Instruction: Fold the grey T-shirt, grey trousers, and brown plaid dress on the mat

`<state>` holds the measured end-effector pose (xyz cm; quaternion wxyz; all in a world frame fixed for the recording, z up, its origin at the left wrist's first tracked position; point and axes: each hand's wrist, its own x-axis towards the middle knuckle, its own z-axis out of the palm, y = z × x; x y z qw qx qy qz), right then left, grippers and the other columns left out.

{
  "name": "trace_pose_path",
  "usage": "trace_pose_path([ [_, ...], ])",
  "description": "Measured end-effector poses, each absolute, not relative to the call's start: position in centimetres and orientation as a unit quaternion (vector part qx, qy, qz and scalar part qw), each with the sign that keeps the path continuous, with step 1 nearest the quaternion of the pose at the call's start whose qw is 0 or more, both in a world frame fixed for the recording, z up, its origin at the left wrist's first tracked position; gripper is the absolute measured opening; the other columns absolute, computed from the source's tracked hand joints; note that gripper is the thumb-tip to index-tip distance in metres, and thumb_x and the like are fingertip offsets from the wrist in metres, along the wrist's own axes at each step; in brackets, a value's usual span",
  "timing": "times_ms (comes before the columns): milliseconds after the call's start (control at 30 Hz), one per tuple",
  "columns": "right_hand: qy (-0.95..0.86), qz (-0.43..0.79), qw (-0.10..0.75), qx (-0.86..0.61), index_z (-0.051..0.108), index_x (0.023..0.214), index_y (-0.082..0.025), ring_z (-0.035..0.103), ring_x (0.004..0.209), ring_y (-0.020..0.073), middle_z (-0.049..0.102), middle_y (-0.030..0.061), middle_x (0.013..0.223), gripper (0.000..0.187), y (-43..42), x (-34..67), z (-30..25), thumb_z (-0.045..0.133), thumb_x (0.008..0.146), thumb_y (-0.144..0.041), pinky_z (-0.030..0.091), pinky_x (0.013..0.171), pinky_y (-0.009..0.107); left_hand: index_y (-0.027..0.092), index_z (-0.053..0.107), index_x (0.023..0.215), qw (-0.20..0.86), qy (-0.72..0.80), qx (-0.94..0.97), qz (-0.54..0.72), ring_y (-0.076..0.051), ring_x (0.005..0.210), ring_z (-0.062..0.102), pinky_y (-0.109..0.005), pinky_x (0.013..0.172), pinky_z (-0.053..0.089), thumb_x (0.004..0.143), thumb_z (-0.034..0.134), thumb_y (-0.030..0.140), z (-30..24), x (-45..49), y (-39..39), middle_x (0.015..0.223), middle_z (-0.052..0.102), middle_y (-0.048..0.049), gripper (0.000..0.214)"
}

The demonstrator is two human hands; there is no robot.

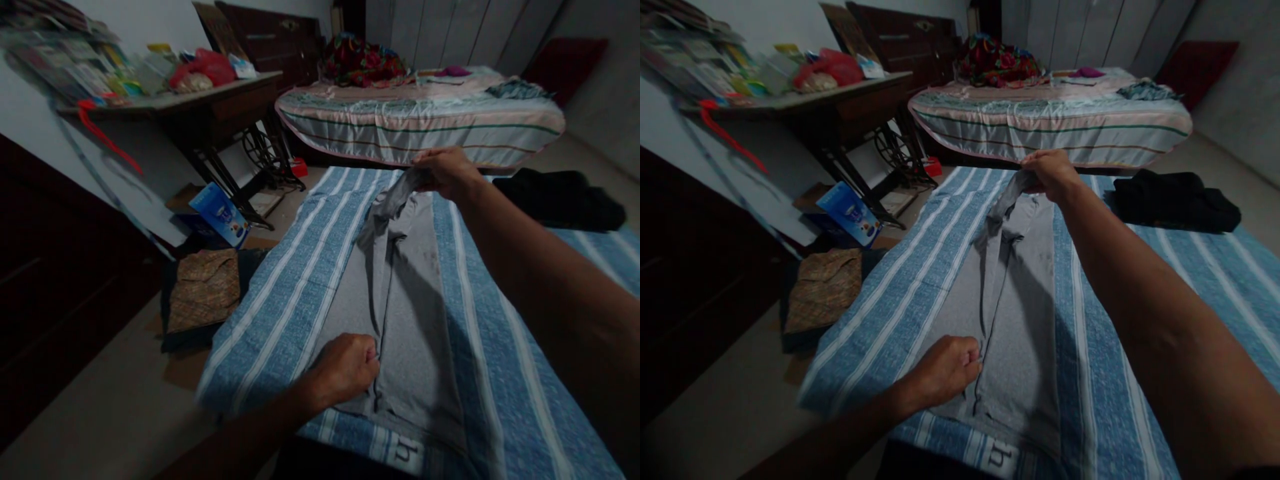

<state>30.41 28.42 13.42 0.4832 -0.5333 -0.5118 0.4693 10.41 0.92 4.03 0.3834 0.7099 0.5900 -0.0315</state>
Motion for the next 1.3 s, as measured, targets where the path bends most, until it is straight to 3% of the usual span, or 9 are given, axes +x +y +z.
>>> trace_pose_path([
  [200,-0.500,0.453,0.533,-0.510,0.054,0.073,-0.020,0.054,0.060,0.0099,0.054,-0.0023,0.066,0.013,29.4,30.4,14.9,0.062,0.080,-0.011,0.057,0.076,0.041,0.019,0.061,0.076,0.370,0.605,0.706,0.000,-0.013,0.061,0.054,-0.023,0.054,0.031,0.082,0.050,0.029,3.1,10.9,0.7,0.066,0.060,0.0009,0.016],
  [433,-0.496,0.455,0.494,-0.550,0.056,0.074,-0.016,0.056,0.054,0.0116,0.054,-0.0032,0.059,0.009,28.8,31.4,11.6,0.059,0.078,-0.008,0.057,0.066,0.039,0.019,0.058,0.064,0.365,0.562,0.742,0.000,-0.013,0.057,0.053,-0.024,0.054,0.031,0.089,0.046,0.043,3.4,10.6,0.4,0.060,0.058,-0.0003,0.037],
  [600,-0.481,0.462,0.465,-0.582,0.060,0.072,-0.016,0.055,0.049,0.0107,0.056,-0.0027,0.056,0.007,27.9,33.1,9.2,0.062,0.073,-0.009,0.054,0.054,0.027,0.019,0.059,0.068,0.371,0.537,0.757,-0.013,-0.013,0.056,0.054,-0.023,0.052,0.031,0.087,0.049,0.038,3.7,9.8,-0.1,0.058,0.058,0.0005,0.029],
  [900,-0.450,0.469,0.453,-0.610,0.061,0.080,-0.018,0.055,0.047,0.0106,0.057,-0.0040,0.057,0.014,27.4,34.8,7.7,0.064,0.070,-0.008,0.054,0.050,0.028,0.020,0.061,0.077,0.347,0.461,0.815,-0.047,-0.019,0.068,0.063,-0.025,0.055,0.037,0.086,0.049,0.029,3.9,9.0,-0.3,0.072,0.068,-0.0036,0.018],
  [1133,-0.411,0.451,0.427,-0.667,0.062,0.084,-0.016,0.053,0.042,0.0120,0.054,-0.0040,0.050,0.019,27.5,35.8,3.5,0.068,0.068,-0.007,0.050,0.043,0.026,0.021,0.059,0.076,0.363,0.430,0.826,-0.039,-0.015,0.067,0.063,-0.022,0.055,0.038,0.081,0.054,0.022,3.2,8.2,0.1,0.072,0.067,0.0001,0.008],
  [1300,-0.402,0.460,0.421,-0.671,0.062,0.089,-0.016,0.055,0.044,0.0127,0.057,-0.0033,0.052,0.023,28.0,36.4,2.7,0.070,0.069,-0.009,0.051,0.044,0.026,0.020,0.058,0.078,0.240,0.494,0.832,0.073,-0.015,0.072,0.061,-0.025,0.066,0.046,0.090,0.039,0.016,1.8,8.4,1.6,0.078,0.065,-0.0036,0.023],
])
